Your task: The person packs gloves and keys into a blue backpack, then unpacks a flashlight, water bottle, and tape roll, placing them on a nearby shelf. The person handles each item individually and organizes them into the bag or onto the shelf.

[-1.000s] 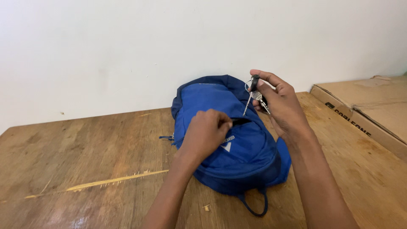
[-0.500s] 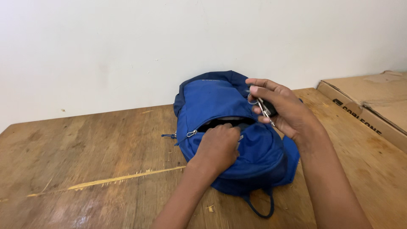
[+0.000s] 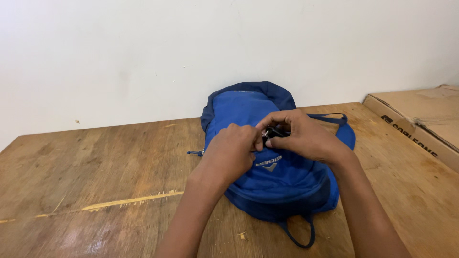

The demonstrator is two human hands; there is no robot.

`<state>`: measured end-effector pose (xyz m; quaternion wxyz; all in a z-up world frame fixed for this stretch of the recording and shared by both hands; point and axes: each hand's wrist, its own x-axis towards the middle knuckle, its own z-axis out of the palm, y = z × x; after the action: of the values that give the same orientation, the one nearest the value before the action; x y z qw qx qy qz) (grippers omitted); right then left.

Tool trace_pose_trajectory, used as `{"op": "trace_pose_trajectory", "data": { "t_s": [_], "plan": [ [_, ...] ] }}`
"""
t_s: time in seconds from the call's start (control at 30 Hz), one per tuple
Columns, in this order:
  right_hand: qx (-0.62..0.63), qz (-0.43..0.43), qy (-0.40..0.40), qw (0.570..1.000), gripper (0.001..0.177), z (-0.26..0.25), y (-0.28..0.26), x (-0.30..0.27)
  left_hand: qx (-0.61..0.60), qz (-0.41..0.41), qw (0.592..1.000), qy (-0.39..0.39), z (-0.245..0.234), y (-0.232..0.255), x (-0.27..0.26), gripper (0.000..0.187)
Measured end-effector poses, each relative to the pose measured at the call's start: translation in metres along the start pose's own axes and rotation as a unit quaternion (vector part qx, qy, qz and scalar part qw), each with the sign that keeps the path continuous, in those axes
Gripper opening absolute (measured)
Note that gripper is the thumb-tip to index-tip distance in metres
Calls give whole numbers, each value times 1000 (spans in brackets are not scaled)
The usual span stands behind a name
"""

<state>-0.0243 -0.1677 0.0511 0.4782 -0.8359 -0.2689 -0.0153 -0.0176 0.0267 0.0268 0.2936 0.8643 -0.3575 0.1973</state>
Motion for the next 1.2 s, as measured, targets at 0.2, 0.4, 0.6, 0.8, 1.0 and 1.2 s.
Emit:
{"op": "trace_pose_trajectory", "data": {
  "t_s": [0.2, 0.4, 0.6, 0.8, 1.0, 1.2],
  "plan": [
    [-115, 69, 83, 988, 34, 9, 0, 1, 17, -54, 998, -40, -8, 0, -2, 15],
    [-201, 118, 98, 968, 29, 19, -6, 5, -9, -39, 999, -31, -13, 1, -3, 13],
    [-210, 146, -23, 967, 38, 6, -4, -1, -33, -49, 997, -47, -12, -5, -2, 14],
    [-336, 180, -8, 924, 38, 3, 6, 0, -30, -64, 995, -72, -18, -1, 0, 12],
    [-198, 89, 51, 975, 25, 2, 21, 1, -46, -67, 994, -73, -19, -4, 0, 14],
    [-330, 173, 57, 926, 23, 6, 15, 2, -50, -99, 987, -118, -20, -1, 0, 15]
  ]
}}
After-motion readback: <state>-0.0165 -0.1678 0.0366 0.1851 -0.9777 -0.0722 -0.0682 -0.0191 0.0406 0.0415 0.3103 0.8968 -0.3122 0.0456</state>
